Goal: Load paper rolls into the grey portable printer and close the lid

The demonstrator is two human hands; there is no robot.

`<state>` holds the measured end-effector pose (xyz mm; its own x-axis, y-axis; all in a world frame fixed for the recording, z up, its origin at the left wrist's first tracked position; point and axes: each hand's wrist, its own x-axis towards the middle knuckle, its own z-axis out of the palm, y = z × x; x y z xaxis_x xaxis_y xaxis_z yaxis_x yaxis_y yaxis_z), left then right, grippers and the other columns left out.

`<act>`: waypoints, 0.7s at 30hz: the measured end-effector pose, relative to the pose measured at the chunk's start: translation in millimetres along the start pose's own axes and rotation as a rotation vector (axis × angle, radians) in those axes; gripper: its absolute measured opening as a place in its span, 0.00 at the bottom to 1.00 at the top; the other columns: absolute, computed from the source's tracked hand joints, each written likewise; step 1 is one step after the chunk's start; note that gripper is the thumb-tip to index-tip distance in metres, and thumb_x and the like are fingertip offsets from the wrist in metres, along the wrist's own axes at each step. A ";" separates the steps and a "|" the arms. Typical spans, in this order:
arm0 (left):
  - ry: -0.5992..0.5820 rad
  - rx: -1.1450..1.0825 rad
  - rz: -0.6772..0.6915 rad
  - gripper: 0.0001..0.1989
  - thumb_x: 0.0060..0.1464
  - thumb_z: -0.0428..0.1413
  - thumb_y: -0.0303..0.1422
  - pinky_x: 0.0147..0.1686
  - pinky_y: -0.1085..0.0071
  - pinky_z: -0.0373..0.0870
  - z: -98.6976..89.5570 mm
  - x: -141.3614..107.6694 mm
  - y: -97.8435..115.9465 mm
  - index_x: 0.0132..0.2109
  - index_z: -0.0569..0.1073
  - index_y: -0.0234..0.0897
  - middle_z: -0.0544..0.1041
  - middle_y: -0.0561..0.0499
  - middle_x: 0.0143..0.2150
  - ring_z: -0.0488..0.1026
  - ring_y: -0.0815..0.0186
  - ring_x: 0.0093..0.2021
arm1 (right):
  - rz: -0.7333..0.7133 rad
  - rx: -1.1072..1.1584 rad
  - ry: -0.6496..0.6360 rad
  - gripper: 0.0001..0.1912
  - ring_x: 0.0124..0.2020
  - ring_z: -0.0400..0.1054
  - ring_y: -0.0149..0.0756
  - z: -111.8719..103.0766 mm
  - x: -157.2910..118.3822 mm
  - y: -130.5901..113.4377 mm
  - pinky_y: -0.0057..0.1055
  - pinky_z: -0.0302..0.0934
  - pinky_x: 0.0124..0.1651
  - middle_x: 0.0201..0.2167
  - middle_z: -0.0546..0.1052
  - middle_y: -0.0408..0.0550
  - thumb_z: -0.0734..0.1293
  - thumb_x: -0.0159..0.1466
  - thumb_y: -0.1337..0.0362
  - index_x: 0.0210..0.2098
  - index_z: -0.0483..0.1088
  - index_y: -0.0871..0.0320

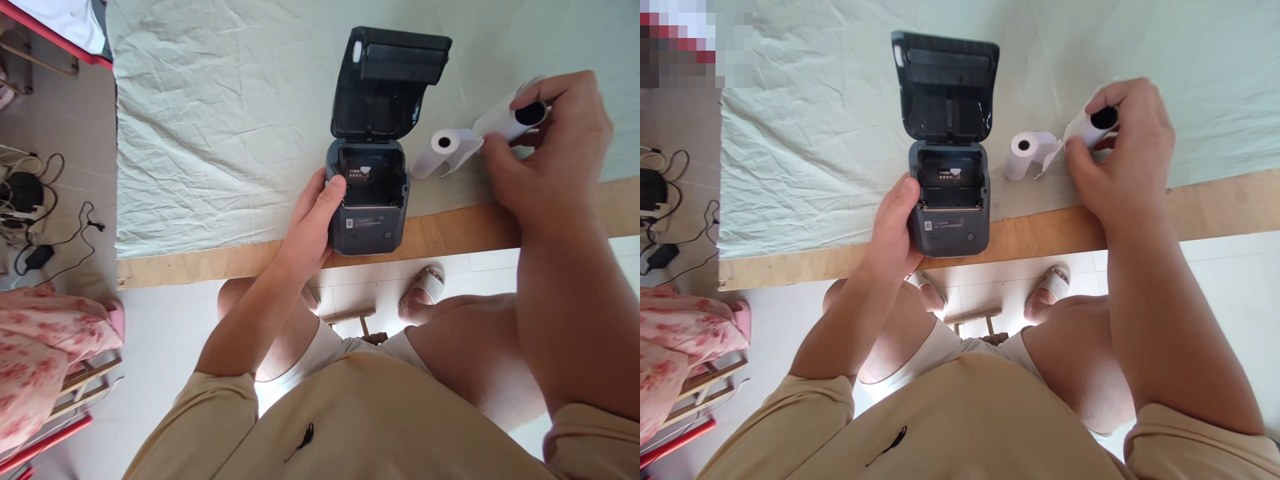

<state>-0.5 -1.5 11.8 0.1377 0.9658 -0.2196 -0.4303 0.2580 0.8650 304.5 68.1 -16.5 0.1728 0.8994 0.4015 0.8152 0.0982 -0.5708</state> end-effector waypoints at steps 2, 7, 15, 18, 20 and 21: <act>0.017 -0.003 -0.013 0.18 0.71 0.69 0.52 0.60 0.50 0.94 0.6 0.0 1.1 0.49 0.82 0.41 0.87 0.47 0.59 0.82 0.39 0.76 | 0.017 0.030 0.003 0.32 0.52 0.75 0.44 1.0 -0.9 0.4 0.37 0.70 0.43 0.52 0.77 0.51 0.73 0.49 0.80 0.50 0.71 0.51; 0.042 -0.009 -0.032 0.16 0.72 0.68 0.49 0.59 0.50 0.95 2.6 0.3 3.1 0.48 0.82 0.41 0.87 0.48 0.58 0.82 0.40 0.76 | 0.046 0.080 -0.015 0.36 0.48 0.73 0.38 -0.1 -1.5 2.5 0.36 0.67 0.42 0.55 0.77 0.49 0.71 0.52 0.82 0.56 0.69 0.48; 0.028 -0.010 -0.032 0.13 0.78 0.61 0.43 0.61 0.55 0.93 6.7 -1.1 6.3 0.46 0.82 0.41 0.88 0.50 0.56 0.82 0.46 0.76 | 0.014 0.033 -0.128 0.39 0.46 0.77 0.38 -12.0 -1.9 10.7 0.39 0.74 0.48 0.56 0.81 0.49 0.73 0.59 0.77 0.67 0.70 0.47; 0.031 -0.008 -0.027 0.13 0.76 0.64 0.45 0.62 0.52 0.93 4.2 -1.0 4.8 0.45 0.81 0.41 0.88 0.48 0.57 0.81 0.44 0.77 | -0.021 -0.024 -0.102 0.37 0.50 0.77 0.41 -7.8 -2.1 14.8 0.41 0.74 0.50 0.57 0.81 0.50 0.77 0.56 0.73 0.63 0.75 0.47; 0.024 0.005 -0.014 0.15 0.72 0.68 0.49 0.62 0.51 0.93 1.2 0.1 2.4 0.46 0.81 0.42 0.88 0.48 0.58 0.80 0.42 0.78 | 0.030 -0.039 -0.035 0.40 0.48 0.77 0.42 -2.8 -2.4 14.4 0.40 0.73 0.46 0.56 0.81 0.52 0.79 0.52 0.74 0.63 0.76 0.48; 0.013 0.008 -0.006 0.17 0.70 0.69 0.51 0.62 0.50 0.93 -0.2 0.8 1.2 0.46 0.81 0.43 0.88 0.48 0.58 0.80 0.41 0.78 | 0.070 -0.022 -0.004 0.42 0.45 0.76 0.41 -0.2 -2.7 13.4 0.39 0.72 0.44 0.54 0.82 0.52 0.78 0.52 0.75 0.65 0.75 0.47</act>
<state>-1.1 -0.4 12.5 0.1286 0.9645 -0.2307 -0.4227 0.2637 0.8671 315.0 67.0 -25.1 0.2275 0.9053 0.3587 0.8132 0.0261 -0.5815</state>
